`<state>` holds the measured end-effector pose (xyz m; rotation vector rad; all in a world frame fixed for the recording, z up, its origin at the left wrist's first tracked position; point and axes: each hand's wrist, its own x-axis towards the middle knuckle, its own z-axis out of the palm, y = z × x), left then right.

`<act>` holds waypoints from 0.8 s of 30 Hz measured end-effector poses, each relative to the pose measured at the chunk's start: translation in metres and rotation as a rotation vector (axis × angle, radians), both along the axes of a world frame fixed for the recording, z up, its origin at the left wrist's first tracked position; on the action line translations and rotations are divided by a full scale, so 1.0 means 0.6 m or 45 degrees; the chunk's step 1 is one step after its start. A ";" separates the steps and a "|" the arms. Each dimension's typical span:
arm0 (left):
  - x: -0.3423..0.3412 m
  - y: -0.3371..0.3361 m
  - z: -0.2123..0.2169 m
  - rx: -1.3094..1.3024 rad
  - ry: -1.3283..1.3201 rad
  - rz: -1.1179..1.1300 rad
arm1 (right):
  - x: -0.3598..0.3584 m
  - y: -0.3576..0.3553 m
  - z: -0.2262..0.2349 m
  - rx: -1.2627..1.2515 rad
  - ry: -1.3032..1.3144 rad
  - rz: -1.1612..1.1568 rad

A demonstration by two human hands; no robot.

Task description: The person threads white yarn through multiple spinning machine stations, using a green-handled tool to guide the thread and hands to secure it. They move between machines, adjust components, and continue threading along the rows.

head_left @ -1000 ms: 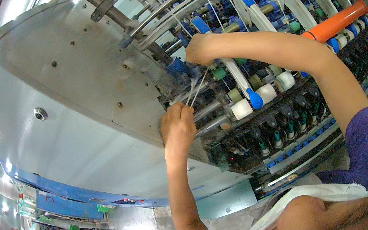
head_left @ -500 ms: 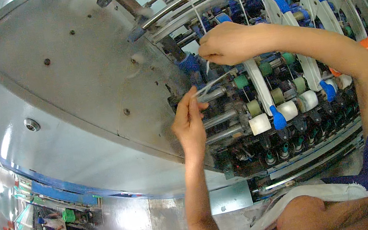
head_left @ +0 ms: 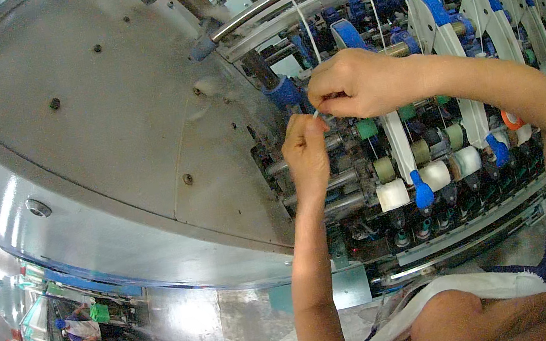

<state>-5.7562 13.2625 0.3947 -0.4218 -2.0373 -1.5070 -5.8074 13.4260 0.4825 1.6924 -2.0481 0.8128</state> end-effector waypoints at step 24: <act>0.063 0.052 -0.042 -0.922 0.466 0.374 | -0.031 -0.048 0.033 1.147 0.656 -0.433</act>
